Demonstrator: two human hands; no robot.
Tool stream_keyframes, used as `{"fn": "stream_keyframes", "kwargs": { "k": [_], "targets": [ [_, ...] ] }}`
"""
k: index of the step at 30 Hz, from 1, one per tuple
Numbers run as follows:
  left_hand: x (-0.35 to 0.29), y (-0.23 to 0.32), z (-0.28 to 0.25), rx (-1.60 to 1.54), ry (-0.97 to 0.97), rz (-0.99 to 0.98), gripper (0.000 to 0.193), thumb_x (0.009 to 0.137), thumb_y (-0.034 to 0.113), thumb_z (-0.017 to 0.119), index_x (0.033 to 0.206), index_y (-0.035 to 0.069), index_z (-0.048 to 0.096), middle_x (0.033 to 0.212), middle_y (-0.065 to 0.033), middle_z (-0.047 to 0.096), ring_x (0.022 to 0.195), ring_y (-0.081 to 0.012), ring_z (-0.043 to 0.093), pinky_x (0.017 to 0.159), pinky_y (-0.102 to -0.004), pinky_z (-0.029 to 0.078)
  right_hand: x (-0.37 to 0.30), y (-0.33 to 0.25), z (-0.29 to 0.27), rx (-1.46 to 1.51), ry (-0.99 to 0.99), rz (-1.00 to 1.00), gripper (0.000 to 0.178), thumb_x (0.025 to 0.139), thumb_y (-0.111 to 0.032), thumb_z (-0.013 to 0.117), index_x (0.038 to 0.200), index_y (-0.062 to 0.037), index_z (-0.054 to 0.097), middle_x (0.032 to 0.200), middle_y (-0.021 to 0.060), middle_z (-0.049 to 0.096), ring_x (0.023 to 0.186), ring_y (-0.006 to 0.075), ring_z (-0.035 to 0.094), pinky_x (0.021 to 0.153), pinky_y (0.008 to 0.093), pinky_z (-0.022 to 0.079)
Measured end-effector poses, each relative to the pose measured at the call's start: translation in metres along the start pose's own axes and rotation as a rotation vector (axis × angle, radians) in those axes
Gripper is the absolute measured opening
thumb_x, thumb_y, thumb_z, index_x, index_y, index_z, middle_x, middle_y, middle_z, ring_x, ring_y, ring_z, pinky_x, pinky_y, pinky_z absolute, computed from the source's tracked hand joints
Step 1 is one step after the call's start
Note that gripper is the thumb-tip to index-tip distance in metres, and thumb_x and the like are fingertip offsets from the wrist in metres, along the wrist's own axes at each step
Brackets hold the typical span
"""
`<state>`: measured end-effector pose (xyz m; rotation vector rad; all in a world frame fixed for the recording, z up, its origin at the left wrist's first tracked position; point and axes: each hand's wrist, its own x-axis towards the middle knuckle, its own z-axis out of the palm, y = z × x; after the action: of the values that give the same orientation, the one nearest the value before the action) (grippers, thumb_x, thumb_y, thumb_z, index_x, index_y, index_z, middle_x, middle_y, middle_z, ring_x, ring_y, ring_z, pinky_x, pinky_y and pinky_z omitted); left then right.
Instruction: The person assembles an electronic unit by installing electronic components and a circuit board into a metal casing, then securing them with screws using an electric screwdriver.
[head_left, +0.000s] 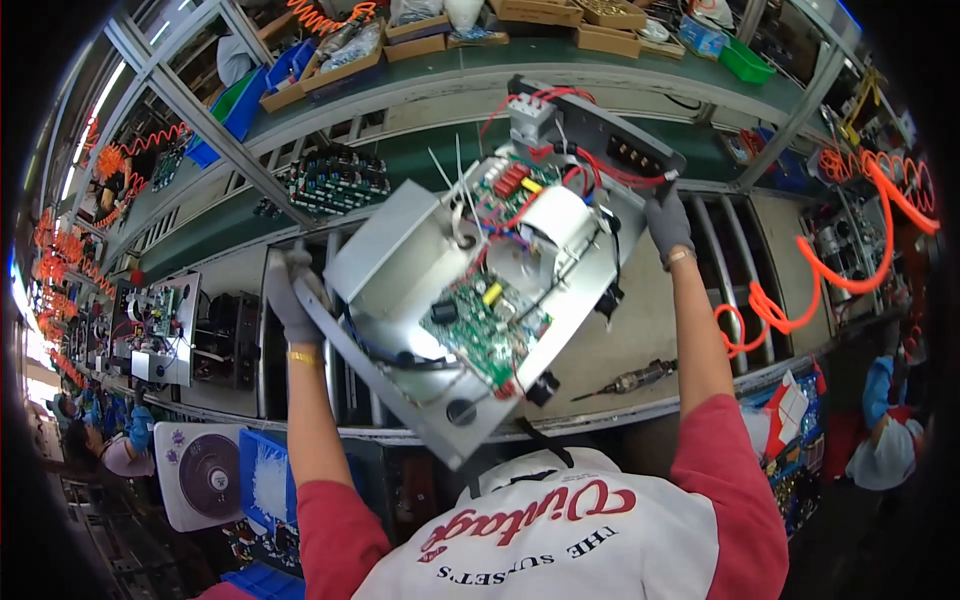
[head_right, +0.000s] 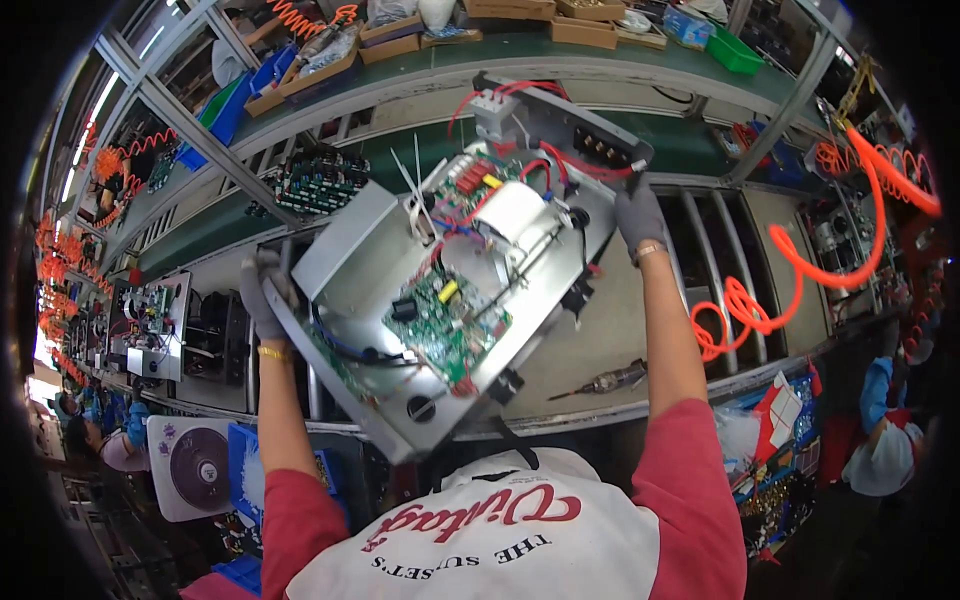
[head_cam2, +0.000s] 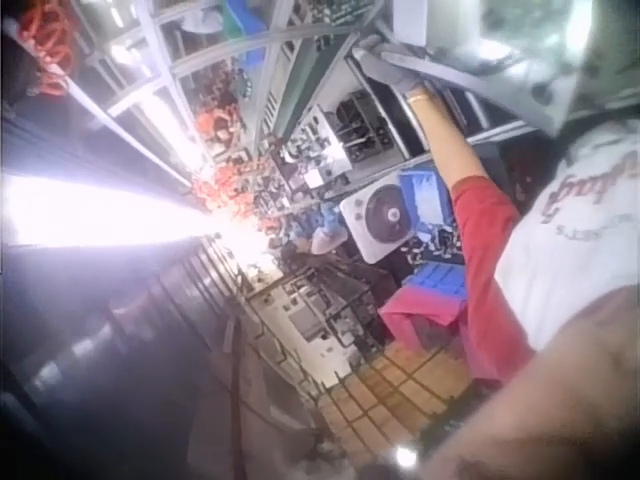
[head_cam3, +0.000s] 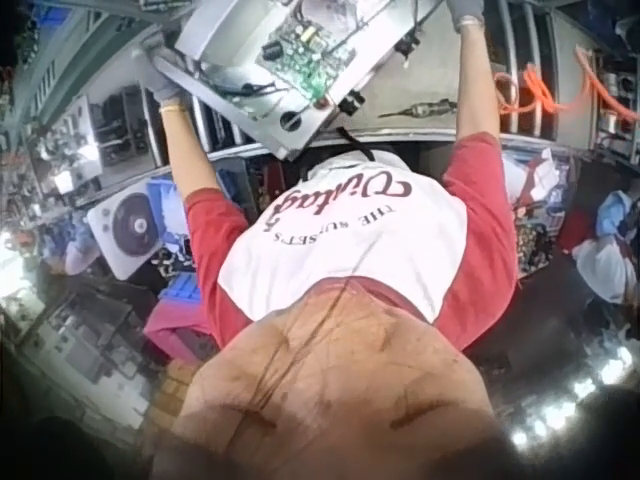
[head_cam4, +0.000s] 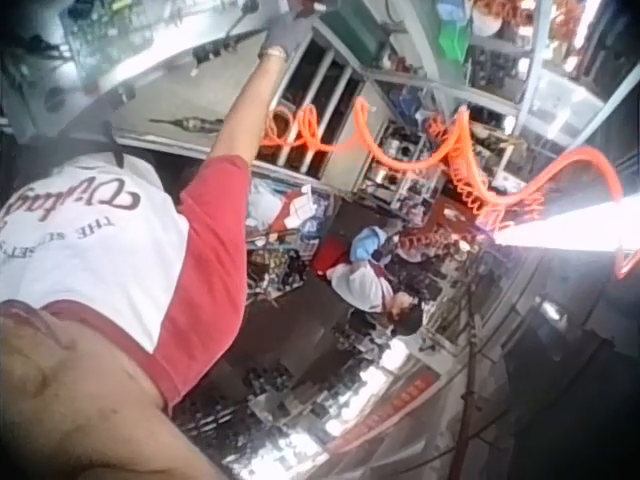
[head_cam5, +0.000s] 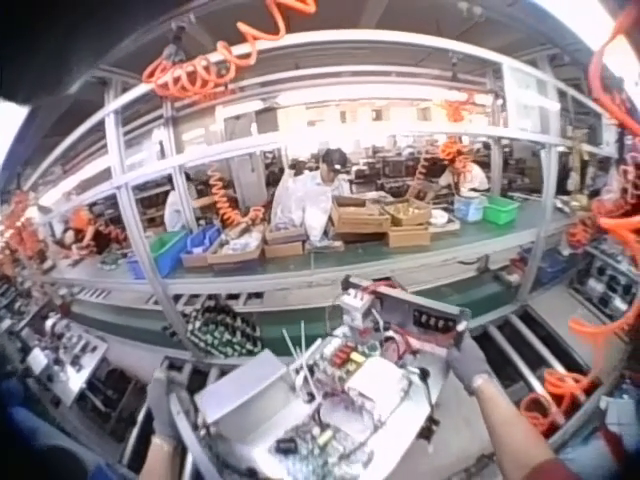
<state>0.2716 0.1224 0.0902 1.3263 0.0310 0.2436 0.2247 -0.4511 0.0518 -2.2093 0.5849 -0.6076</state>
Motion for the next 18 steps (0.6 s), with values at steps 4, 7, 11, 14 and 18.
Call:
{"fn": "stream_keyframes", "kwargs": {
  "k": [4,7,11,14,18],
  "targets": [
    [0.019,-0.008,0.009,-0.072,-0.107,-0.004,0.055,0.104,0.051,0.041,0.095,0.0,0.058,0.046,-0.0004,0.041,0.03,-0.0144,0.036,0.029,-0.0276,0.03,0.015,0.036,-0.013,-0.132,-0.075,0.03,0.041,0.09,-0.025,0.053,0.122,-0.0028,0.061,0.113,0.029,0.066,0.111,0.0468,0.06,0.093,0.0505,0.048],
    [0.033,-0.007,0.014,-0.036,-0.115,-0.025,0.056,0.105,0.051,0.038,0.1,-0.001,0.058,0.047,-0.0014,0.042,0.031,-0.0151,0.036,0.029,-0.0278,0.032,-0.013,0.034,-0.026,-0.121,-0.035,0.001,0.04,0.089,-0.027,0.054,0.121,-0.0051,0.061,0.11,0.028,0.067,0.108,0.0467,0.062,0.091,0.0528,0.049],
    [0.061,-0.011,0.018,-0.108,-0.395,-0.1,0.059,0.105,0.054,0.039,0.114,0.0,0.06,0.061,-0.0026,0.053,0.042,-0.0152,0.048,0.039,-0.031,0.042,-0.064,0.049,-0.059,-0.213,0.032,0.047,0.041,0.088,-0.027,0.056,0.122,-0.0052,0.059,0.104,0.0263,0.069,0.101,0.0466,0.064,0.087,0.0539,0.05],
    [0.028,0.001,0.087,-0.123,-0.199,-0.175,0.059,0.104,0.055,0.043,0.127,0.002,0.058,0.079,-0.0031,0.06,0.061,-0.0136,0.058,0.052,-0.0298,0.049,-0.104,0.074,-0.088,-0.161,0.053,0.092,0.042,0.088,-0.027,0.057,0.124,-0.0054,0.058,0.097,0.0247,0.07,0.094,0.047,0.066,0.081,0.0553,0.051],
    [0.05,-0.011,0.048,0.212,-0.221,0.068,0.054,0.105,0.049,0.048,0.134,0.005,0.06,0.118,-0.0111,0.068,0.109,-0.0201,0.062,0.098,-0.0304,0.048,-0.149,0.064,-0.104,-0.206,0.086,0.082,0.042,0.09,-0.029,0.057,0.124,-0.0037,0.056,0.097,0.026,0.07,0.093,0.0462,0.066,0.082,0.0556,0.051]
  ]
}}
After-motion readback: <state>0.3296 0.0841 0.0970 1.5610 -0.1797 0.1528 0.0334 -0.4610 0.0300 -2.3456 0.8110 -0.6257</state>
